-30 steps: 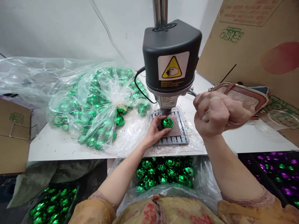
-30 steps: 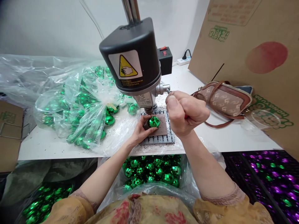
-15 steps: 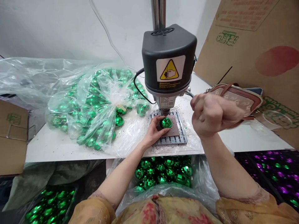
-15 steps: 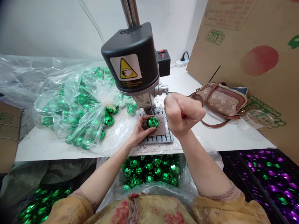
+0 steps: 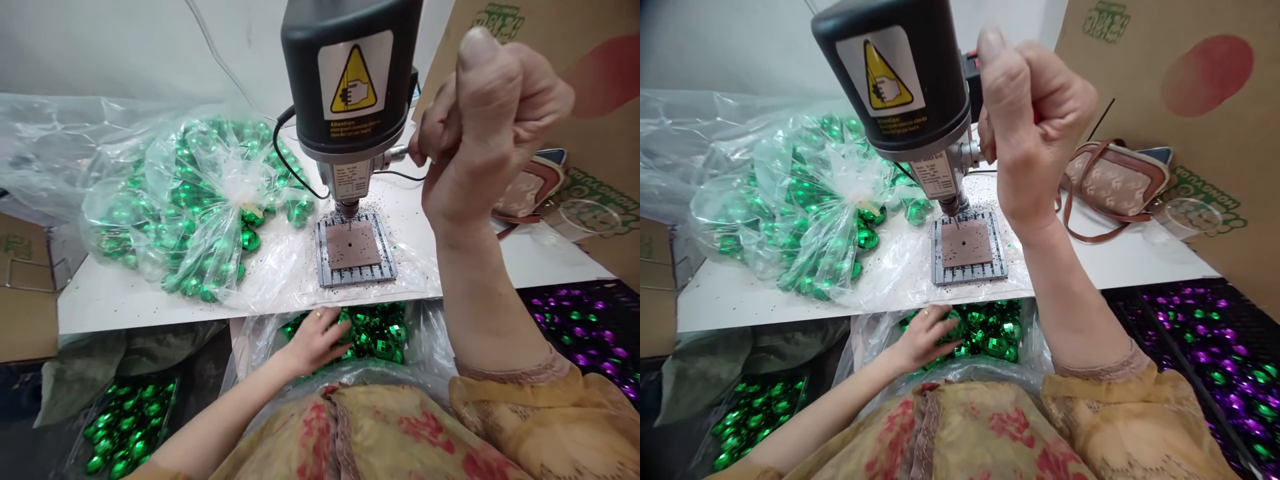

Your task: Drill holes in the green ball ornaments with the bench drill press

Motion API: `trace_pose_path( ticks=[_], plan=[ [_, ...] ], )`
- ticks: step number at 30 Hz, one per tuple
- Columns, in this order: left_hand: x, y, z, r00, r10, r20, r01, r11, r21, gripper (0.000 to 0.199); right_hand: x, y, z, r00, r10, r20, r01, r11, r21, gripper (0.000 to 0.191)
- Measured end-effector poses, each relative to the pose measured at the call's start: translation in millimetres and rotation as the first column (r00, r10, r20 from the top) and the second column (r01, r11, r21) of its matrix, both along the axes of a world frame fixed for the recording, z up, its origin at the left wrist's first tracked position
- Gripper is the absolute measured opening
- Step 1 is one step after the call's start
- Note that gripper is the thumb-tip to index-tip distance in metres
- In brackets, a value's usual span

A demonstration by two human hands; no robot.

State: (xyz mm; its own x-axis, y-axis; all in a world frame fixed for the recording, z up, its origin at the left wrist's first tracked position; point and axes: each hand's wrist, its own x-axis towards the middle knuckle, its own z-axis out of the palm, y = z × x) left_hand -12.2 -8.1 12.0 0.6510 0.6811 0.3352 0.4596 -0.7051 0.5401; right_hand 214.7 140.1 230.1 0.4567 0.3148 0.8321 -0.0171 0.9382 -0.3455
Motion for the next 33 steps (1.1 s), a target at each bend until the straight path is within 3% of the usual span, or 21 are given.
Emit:
trace_pose_path(
  ticks=[3, 5, 7, 10, 12, 13, 15, 18, 21, 23, 26, 28, 30, 33],
  plan=[
    [-11.7, -25.2, -18.0, 0.954, -0.125, -0.273, 0.116, 0.992, -0.049, 0.037, 0.1, -0.6, -0.3, 1.0, 0.021, -0.02, -0.021, 1.0, 0.009, 0.041],
    [-17.5, -28.2, -17.7, 0.957, -0.146, -0.251, 0.132, 0.989, -0.073, 0.042, 0.1, -1.2, -0.8, 1.0, -0.01, -0.026, 0.01, 1.0, -0.024, 0.042],
    [-25.7, -18.6, -7.6, 0.988, -0.117, -0.1, 0.114, 0.993, -0.033, 0.038, 0.3, -1.2, -1.7, 1.0, -0.014, -0.027, 0.013, 0.999, -0.048, 0.045],
    [-48.0, 19.5, 19.5, 0.987, 0.104, 0.125, -0.124, 0.979, 0.16, 0.019, 1.5, -0.2, -3.0, 0.999, -0.002, -0.045, 0.0, 0.998, -0.058, 0.051],
    [-68.9, 57.4, 40.0, 0.924, 0.336, 0.181, -0.373, 0.895, 0.243, 0.02, 2.5, 0.2, -3.7, 0.998, 0.006, -0.069, -0.012, 0.996, -0.087, 0.052],
    [-80.0, 78.0, 49.4, 0.891, 0.416, 0.181, -0.451, 0.858, 0.245, 0.023, 2.9, 0.2, -3.8, 0.996, 0.016, -0.088, -0.025, 0.994, -0.104, 0.05],
    [-100.3, 117.6, 64.1, 0.792, 0.611, -0.005, -0.59, 0.767, 0.251, 0.025, 3.1, -0.7, -3.8, 0.995, 0.023, -0.101, -0.035, 0.993, -0.113, 0.045],
    [-120.0, 158.8, 73.7, 0.69, 0.65, -0.318, -0.599, 0.76, 0.254, 0.026, 1.6, -2.9, -2.2, 0.998, -0.004, -0.056, -0.002, 0.994, -0.106, 0.044],
    [-125.0, 170.9, 75.2, 0.673, 0.606, -0.423, -0.558, 0.792, 0.247, 0.018, -0.5, -4.6, -0.2, 0.999, 0.008, -0.05, -0.011, 0.998, -0.055, 0.046],
    [-121.8, 167.2, 78.6, 0.709, 0.631, -0.314, -0.583, 0.775, 0.242, 0.021, -0.9, -4.7, 0.2, 0.998, 0.014, -0.059, -0.016, 0.999, -0.038, 0.047],
    [-107.7, 153.8, 91.6, 0.74, 0.662, 0.114, -0.671, 0.739, 0.064, 0.033, 0.5, -3.8, -1.1, 0.999, 0.003, -0.052, -0.004, 1.0, -0.029, 0.05],
    [-91.3, 143.1, 102.9, 0.666, 0.625, 0.407, -0.592, 0.775, -0.221, 0.043, 1.7, -3.4, -2.1, 0.998, 0.003, -0.056, -0.003, 1.0, -0.008, 0.054],
    [-70.6, 132.5, 112.3, 0.555, 0.61, 0.566, -0.347, 0.788, -0.509, 0.051, 2.0, -3.5, -2.7, 0.999, 0.015, -0.045, -0.017, 1.0, -0.025, 0.058],
    [-37.8, 119.2, 116.2, 0.451, 0.66, 0.601, 0.026, 0.664, -0.748, 0.057, 0.4, -4.2, -2.9, 0.999, -0.022, -0.038, 0.02, 0.998, -0.057, 0.057]
  ],
)
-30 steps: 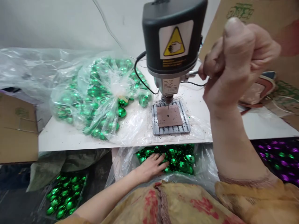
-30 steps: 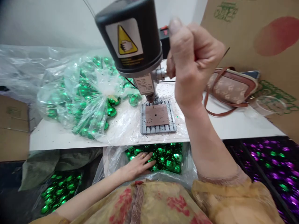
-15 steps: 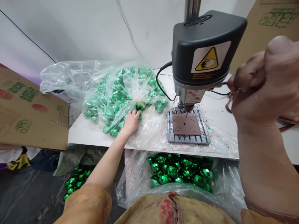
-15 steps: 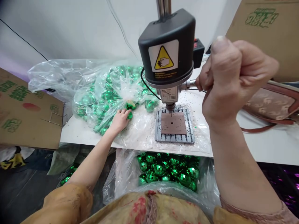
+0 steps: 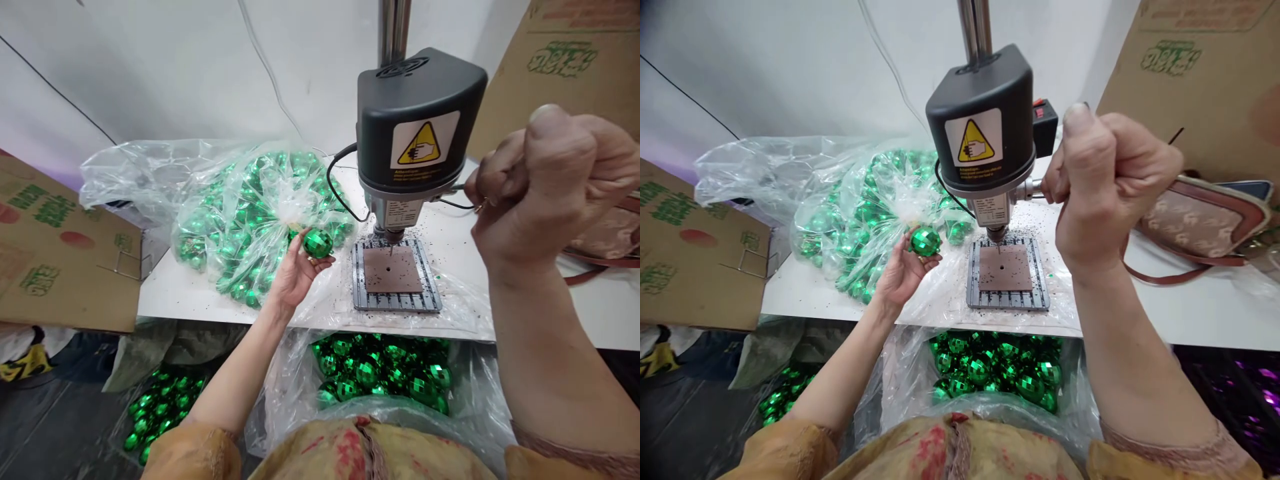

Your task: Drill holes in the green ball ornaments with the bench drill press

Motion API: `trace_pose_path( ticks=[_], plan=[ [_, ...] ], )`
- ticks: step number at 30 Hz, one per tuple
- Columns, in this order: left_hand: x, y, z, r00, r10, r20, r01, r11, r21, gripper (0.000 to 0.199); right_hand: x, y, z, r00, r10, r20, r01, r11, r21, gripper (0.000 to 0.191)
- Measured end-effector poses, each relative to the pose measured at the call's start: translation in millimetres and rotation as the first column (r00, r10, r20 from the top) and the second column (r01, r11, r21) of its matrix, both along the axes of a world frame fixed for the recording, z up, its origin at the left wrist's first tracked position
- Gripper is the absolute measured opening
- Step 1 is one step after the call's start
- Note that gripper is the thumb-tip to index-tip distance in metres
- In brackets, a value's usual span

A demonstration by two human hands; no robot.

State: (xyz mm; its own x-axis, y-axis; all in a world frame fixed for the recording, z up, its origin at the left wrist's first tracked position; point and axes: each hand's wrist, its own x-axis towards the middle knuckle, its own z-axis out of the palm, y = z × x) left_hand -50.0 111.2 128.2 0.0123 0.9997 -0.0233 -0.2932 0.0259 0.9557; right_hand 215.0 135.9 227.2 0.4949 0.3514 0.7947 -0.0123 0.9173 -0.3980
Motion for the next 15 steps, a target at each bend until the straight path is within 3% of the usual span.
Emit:
trace_pose_path(
  ticks=[2, 5, 10, 15],
  plan=[
    [19.1, -5.7, -5.5, 0.991, -0.071, 0.114, 0.084, 0.99, -0.115, 0.058, -1.2, 0.0, -0.2, 1.0, -0.027, -0.005, 0.027, 1.0, 0.003, 0.051],
    [42.0, -7.4, -22.3, 0.984, -0.108, 0.145, 0.134, 0.973, -0.186, 0.058, -0.8, 0.7, -1.4, 1.0, -0.021, -0.007, 0.021, 1.0, 0.001, 0.043],
    [68.7, 4.2, -52.0, 0.997, -0.047, -0.067, 0.047, 0.999, -0.002, 0.059, 3.2, 0.8, -3.4, 0.999, 0.03, 0.02, -0.03, 1.0, 0.004, 0.045],
    [81.6, 18.4, -71.4, 0.966, -0.082, -0.245, 0.116, 0.985, 0.127, 0.059, 2.6, 1.3, -4.8, 0.998, 0.053, 0.017, -0.053, 0.998, 0.028, 0.047]
  ],
)
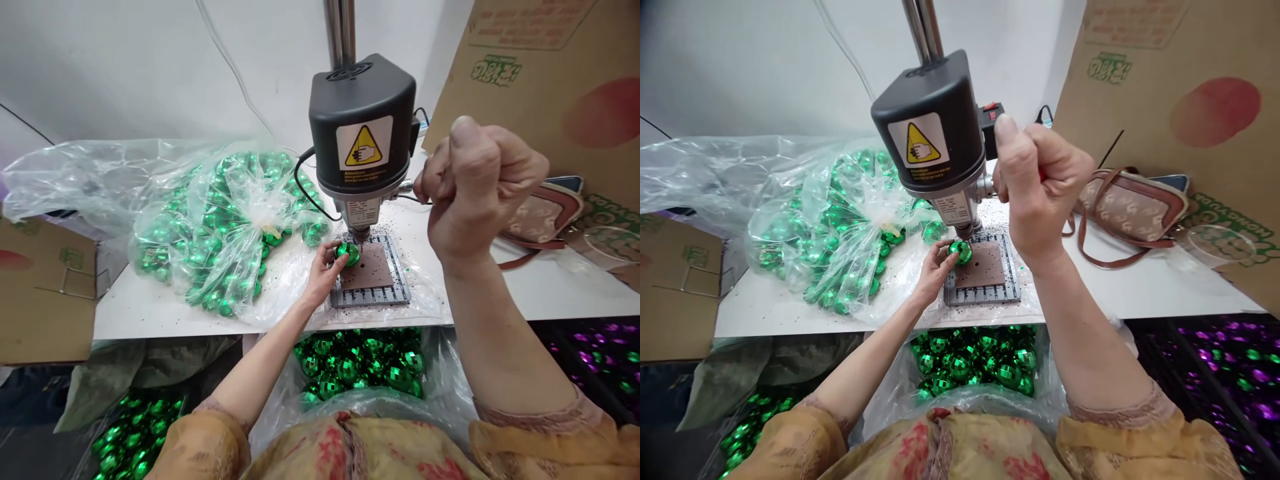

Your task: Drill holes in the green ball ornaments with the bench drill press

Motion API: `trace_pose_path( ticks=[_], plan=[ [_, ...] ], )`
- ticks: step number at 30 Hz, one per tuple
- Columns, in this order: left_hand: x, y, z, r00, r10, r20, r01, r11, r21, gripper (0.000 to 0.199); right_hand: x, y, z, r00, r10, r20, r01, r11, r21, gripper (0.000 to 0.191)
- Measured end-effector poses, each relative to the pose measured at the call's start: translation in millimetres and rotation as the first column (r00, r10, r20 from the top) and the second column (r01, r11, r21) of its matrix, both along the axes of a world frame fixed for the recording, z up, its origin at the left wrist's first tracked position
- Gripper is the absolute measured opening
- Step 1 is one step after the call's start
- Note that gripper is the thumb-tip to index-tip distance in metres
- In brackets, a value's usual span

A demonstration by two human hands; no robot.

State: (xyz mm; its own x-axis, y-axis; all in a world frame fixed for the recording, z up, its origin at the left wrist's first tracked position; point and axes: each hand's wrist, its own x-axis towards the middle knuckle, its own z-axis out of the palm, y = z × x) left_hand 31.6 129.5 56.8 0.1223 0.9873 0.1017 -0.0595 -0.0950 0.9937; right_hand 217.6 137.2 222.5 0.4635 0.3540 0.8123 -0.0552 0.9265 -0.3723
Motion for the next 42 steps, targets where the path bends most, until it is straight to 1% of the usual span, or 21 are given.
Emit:
trace_pose_path(
  ticks=[3, 5, 9, 13, 16, 20, 23, 26, 32, 36, 42],
  plan=[
    [2.2, 4.5, -7.0, 0.995, -0.004, -0.097, 0.009, 0.998, 0.055, 0.057, -1.3, -0.5, 0.0, 1.0, -0.006, 0.006, 0.006, 1.0, -0.002, 0.05],
    [2.8, 6.1, -9.6, 0.987, 0.009, -0.163, 0.007, 0.995, 0.099, 0.054, -1.6, -2.5, 0.8, 1.0, -0.017, 0.021, 0.018, 0.999, -0.029, 0.052],
    [4.3, 6.7, -10.8, 0.951, 0.058, -0.304, 0.006, 0.979, 0.206, 0.046, -1.2, -8.7, 3.4, 0.994, -0.08, 0.076, 0.089, 0.989, -0.115, 0.057],
    [8.5, 4.8, -11.6, 0.904, 0.101, -0.415, 0.031, 0.953, 0.301, 0.046, -1.1, -12.6, 4.7, 0.982, -0.135, 0.134, 0.157, 0.972, -0.177, 0.06],
    [12.8, 2.3, -15.2, 0.908, 0.063, -0.414, 0.068, 0.954, 0.294, 0.05, -1.3, -12.7, 5.2, 0.982, -0.136, 0.131, 0.158, 0.972, -0.173, 0.06],
    [15.6, 0.0, -20.0, 0.924, 0.004, -0.383, 0.102, 0.961, 0.256, 0.054, -1.1, -12.3, 5.7, 0.991, -0.088, 0.106, 0.103, 0.985, -0.141, 0.059],
    [15.6, -0.2, -20.4, 0.923, -0.005, -0.384, 0.11, 0.962, 0.251, 0.054, -0.7, -13.6, 3.8, 0.989, -0.101, 0.113, 0.118, 0.98, -0.158, 0.059],
    [15.6, -0.4, -19.8, 0.921, 0.002, -0.389, 0.106, 0.961, 0.256, 0.053, -0.5, -15.5, -2.7, 0.987, -0.122, 0.101, 0.138, 0.976, -0.168, 0.06],
    [16.1, -0.9, -21.0, 0.92, 0.006, -0.391, 0.101, 0.962, 0.252, 0.053, -1.0, -13.9, -20.5, 0.996, -0.071, 0.054, 0.074, 0.995, -0.067, 0.059],
    [15.8, -1.0, -21.0, 0.926, -0.007, -0.377, 0.105, 0.965, 0.241, 0.054, -1.6, -11.3, -26.6, 0.996, -0.076, 0.052, 0.078, 0.997, -0.03, 0.06],
    [16.0, -2.0, -20.9, 0.927, 0.004, -0.375, 0.098, 0.963, 0.251, 0.054, -0.5, -11.7, -34.5, 0.992, -0.104, 0.068, 0.104, 0.994, 0.016, 0.062]
  ],
)
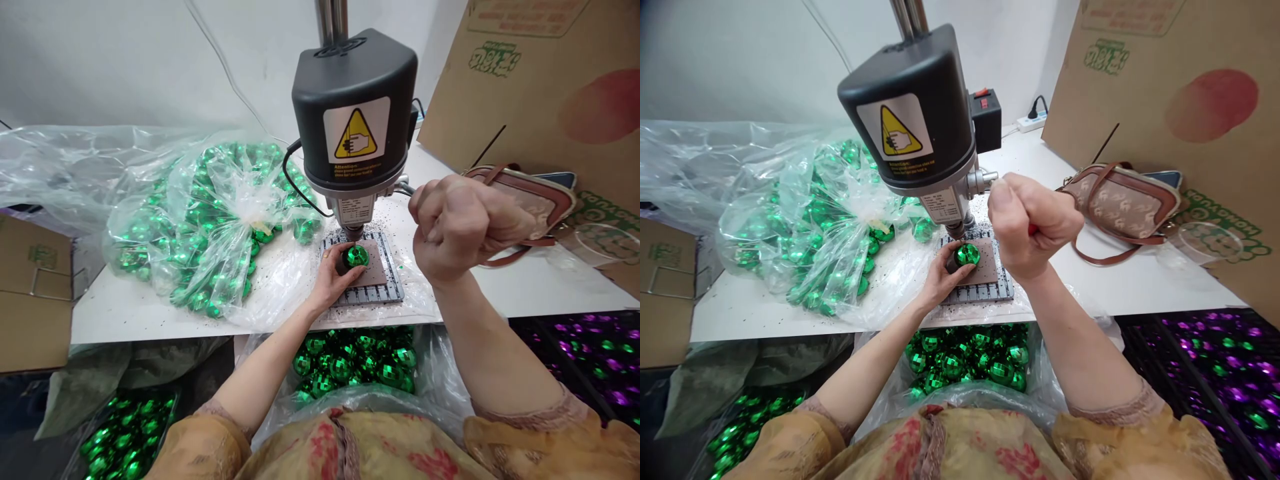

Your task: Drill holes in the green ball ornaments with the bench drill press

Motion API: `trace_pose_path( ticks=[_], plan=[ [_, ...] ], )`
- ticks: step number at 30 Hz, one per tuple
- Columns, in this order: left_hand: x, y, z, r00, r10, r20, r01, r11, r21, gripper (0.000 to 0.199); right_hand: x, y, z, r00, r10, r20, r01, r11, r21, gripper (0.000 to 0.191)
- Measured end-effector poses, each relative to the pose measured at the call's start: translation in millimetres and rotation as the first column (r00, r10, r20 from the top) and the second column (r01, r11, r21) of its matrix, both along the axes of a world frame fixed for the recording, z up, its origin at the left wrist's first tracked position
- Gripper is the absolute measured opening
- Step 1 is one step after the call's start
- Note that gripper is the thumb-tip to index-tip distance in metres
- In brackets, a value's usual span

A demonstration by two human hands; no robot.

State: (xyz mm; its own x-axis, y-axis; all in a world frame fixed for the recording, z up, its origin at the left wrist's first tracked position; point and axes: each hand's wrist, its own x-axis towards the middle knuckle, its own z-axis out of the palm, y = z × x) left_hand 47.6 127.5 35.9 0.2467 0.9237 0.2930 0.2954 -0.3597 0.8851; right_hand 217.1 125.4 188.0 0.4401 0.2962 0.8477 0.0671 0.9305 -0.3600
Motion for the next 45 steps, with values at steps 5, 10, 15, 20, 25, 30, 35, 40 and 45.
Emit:
trace_pose_path(
  ticks=[5, 10, 15, 20, 25, 30, 35, 40, 45],
  plan=[
    [0.1, 0.2, -0.3, 1.0, -0.001, -0.004, 0.001, 1.0, -0.01, 0.054, 0.7, 1.8, -8.1, 1.0, -0.004, 0.021, 0.003, 0.997, 0.073, 0.06],
    [-0.1, 1.0, 0.1, 1.0, -0.011, -0.002, 0.011, 1.0, -0.01, 0.054, 2.2, 7.0, -11.3, 0.998, 0.007, 0.057, -0.016, 0.985, 0.171, 0.056],
    [0.3, 0.7, 0.2, 1.0, -0.002, -0.006, 0.002, 1.0, -0.005, 0.053, 3.8, 10.4, -18.6, 0.998, -0.002, 0.064, -0.01, 0.98, 0.199, 0.054],
    [1.3, -0.4, 0.2, 1.0, 0.013, 0.003, -0.013, 1.0, 0.0, 0.051, 3.0, 9.7, -28.6, 0.998, -0.025, 0.061, 0.011, 0.976, 0.216, 0.055],
    [5.8, -1.1, 2.9, 0.999, 0.037, 0.001, -0.037, 0.999, 0.009, 0.051, -0.3, 8.8, 1.7, 1.0, 0.015, -0.028, -0.012, 0.996, 0.083, 0.061],
    [4.5, -21.5, 10.8, 0.982, 0.188, 0.016, -0.188, 0.978, 0.086, 0.047, -3.0, 12.0, 39.9, 0.991, 0.097, -0.095, -0.098, 0.995, 0.0, 0.054],
    [-18.7, -83.5, 10.1, 0.968, 0.212, -0.132, -0.159, 0.931, 0.329, 0.043, -2.7, 15.1, 43.4, 0.999, 0.033, -0.039, -0.035, 0.999, -0.036, 0.061],
    [-25.7, -147.8, -26.8, 0.776, -0.266, -0.572, 0.397, 0.911, 0.115, 0.042, -1.9, 16.4, 41.2, 1.0, 0.017, -0.016, -0.017, 0.999, -0.031, 0.062],
    [-15.4, -171.5, -44.1, 0.631, -0.363, -0.685, 0.517, 0.855, 0.023, 0.053, 1.2, 13.0, 38.3, 0.994, 0.092, -0.059, -0.093, 0.995, -0.03, 0.052]
  ],
)
